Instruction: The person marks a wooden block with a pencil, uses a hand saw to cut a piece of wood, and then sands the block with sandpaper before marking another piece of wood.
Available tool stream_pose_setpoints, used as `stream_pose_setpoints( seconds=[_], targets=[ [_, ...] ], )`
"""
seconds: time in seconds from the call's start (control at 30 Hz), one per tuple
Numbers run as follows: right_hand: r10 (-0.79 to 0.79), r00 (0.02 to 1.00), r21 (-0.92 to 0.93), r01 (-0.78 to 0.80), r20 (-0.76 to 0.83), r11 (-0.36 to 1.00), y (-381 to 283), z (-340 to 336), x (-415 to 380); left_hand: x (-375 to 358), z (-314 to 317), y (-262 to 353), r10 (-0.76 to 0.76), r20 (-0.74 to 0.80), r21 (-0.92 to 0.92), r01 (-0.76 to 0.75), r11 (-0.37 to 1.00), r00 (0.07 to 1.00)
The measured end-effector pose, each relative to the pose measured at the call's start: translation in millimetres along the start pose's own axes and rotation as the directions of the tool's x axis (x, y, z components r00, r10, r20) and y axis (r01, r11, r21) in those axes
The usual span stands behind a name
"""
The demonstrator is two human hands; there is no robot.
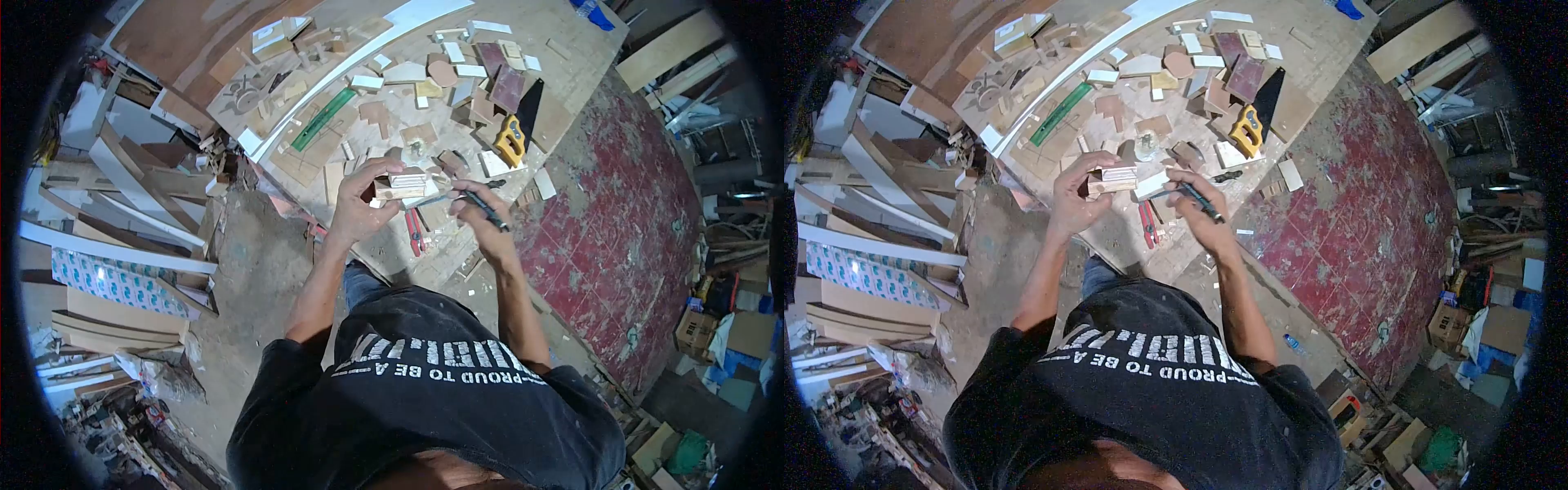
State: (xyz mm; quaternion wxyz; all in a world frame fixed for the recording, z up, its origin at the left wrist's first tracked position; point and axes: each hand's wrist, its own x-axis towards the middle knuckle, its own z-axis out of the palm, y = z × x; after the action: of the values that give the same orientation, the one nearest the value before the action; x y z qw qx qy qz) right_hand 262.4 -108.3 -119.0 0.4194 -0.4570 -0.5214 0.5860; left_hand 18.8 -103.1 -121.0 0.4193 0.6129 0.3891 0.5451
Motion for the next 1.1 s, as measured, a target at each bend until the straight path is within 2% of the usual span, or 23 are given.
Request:
stream_pose_setpoints(
  seconds=[0.03,0.07,0.17,0.23,0.33,0.37,0.47,0.57,0.63,0.73,0.87,0.97,1.03,1.1],
  targets=[
    [0.01,1.0,-0.006,-0.01,0.008,1.0,10.7,10.9,0.6,-4.3,-3.1,-7.7,0.026,-0.02,0.093,-0.024,0.995,0.999],
    [0.044,0.998,-0.001,-0.044,0.047,0.999,27.5,17.4,3.1,-8.6,-6.0,-15.3,0.014,-0.024,0.095,-0.011,0.995,1.0],
    [0.069,0.997,0.069,-0.07,0.027,0.995,46.0,50.5,15.0,-21.6,-15.2,-32.8,-0.062,-0.111,0.089,0.072,0.993,0.992],
    [0.083,0.994,0.095,-0.089,0.071,0.991,53.3,68.6,28.5,-28.9,-25.3,-41.2,-0.075,-0.162,0.149,0.1,0.984,0.984],
    [0.145,0.976,0.345,-0.194,0.164,0.918,63.9,96.3,49.0,-35.2,-44.5,-50.8,-0.084,-0.201,0.197,0.124,0.972,0.976],
    [0.151,0.974,0.344,-0.201,0.169,0.917,67.6,105.3,54.9,-36.3,-51.6,-53.9,-0.089,-0.207,0.197,0.13,0.972,0.974],
    [0.19,0.957,0.51,-0.278,0.218,0.814,74.7,137.3,71.8,-35.1,-79.9,-60.3,-0.127,-0.211,0.191,0.168,0.967,0.969],
    [0.207,0.958,0.469,-0.277,0.197,0.838,76.9,155.6,80.4,-34.6,-99.0,-70.6,-0.188,-0.232,0.082,0.212,0.974,0.954],
    [0.219,0.962,0.426,-0.268,0.163,0.864,79.7,167.9,84.8,-33.1,-115.7,-77.5,-0.236,-0.142,0.105,0.251,0.962,0.961],
    [0.203,0.974,0.318,-0.226,0.102,0.921,82.7,183.7,92.5,-28.5,-133.9,-80.7,-0.292,-0.105,0.203,0.308,0.93,0.951],
    [0.174,0.984,0.215,-0.177,0.035,0.96,98.1,198.3,102.2,-23.7,-150.8,-94.9,-0.287,-0.068,0.205,0.295,0.933,0.955],
    [0.191,0.981,0.146,-0.193,0.028,0.97,114.6,204.0,109.3,-20.4,-159.0,-108.1,-0.349,-0.011,0.161,0.346,0.924,0.937],
    [0.186,0.983,0.167,-0.185,0.012,0.968,122.9,208.7,113.0,-23.7,-164.4,-131.0,-0.492,0.08,0.037,0.491,0.871,0.867],
    [0.176,0.984,0.189,-0.172,-0.006,0.967,128.7,212.3,116.0,-26.2,-169.0,-148.5,-0.448,0.122,-0.028,0.454,0.89,0.886]
  ],
)
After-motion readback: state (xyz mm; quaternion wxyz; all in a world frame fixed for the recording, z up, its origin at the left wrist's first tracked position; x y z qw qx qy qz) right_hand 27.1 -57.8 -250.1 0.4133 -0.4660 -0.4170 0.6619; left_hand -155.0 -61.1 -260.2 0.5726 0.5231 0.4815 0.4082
